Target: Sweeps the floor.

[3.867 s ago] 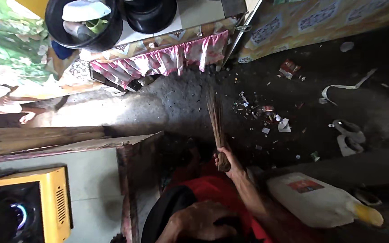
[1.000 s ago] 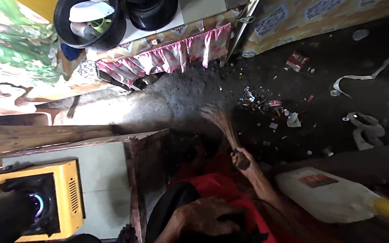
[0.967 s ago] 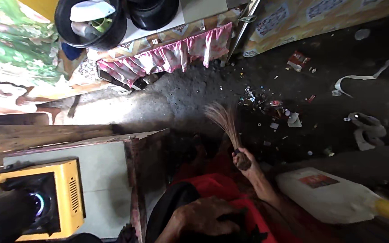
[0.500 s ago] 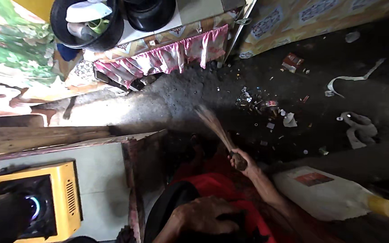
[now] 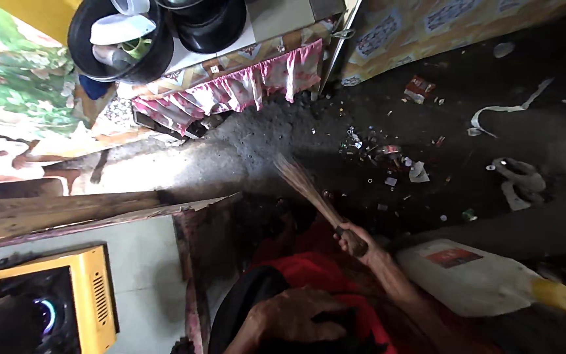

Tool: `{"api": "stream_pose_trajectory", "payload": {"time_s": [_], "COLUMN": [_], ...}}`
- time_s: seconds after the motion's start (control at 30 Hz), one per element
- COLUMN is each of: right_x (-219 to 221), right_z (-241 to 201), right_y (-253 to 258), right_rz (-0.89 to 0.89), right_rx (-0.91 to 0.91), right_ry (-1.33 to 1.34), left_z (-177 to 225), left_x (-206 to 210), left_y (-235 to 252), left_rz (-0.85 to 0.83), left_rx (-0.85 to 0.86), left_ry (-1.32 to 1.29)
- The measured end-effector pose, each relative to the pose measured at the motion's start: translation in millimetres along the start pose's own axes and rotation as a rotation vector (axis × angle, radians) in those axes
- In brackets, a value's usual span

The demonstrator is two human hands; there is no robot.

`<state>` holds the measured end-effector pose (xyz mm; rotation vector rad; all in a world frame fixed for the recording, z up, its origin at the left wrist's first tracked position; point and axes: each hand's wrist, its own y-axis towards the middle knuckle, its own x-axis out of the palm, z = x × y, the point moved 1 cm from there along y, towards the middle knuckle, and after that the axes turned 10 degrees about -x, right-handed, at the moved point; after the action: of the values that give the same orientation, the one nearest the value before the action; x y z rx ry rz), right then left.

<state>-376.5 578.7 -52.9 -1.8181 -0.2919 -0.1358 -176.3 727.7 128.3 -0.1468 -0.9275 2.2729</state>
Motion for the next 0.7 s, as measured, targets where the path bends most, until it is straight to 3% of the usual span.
{"api": "stream_pose_trajectory", "payload": {"time_s": [0.13,0.3,0.4,0.5,0.6,0.7], "right_x": [-53.6,-36.2,-8.6,-7.1,-38.8,-104.8], "right_z": [-29.7,-33.6,-10.3,0.6,-11.6,-51.4], "right_y": [26.3,-29.2,-74.7,-89.3,-59.9,-19.7], "right_rz": [0.189,0.322,0.259,0.116,0.000,0.095], "right_rx": [-0.236,-0.251,-0.182,-0.111,-0.063,-0.070], "right_ry": [0.220,0.032,0.043,0.120,0.114,0.136], "left_z": [-2.9,3.6,14.2,25.0,41.7,54.0], "left_x": [1.5,1.2,1.8,2.8,2.4,4.7], "left_y": [-2.7,2.5,11.3,28.9,44.5,57.4], "left_rz": [0.016,0.015,0.019,-0.046,-0.099,-0.086], "left_rx": [-0.037,-0.024,0.011,0.035,-0.009,-0.024], "left_ry": [-0.027,-0.029,-0.012,0.025,0.039,0.006]}}
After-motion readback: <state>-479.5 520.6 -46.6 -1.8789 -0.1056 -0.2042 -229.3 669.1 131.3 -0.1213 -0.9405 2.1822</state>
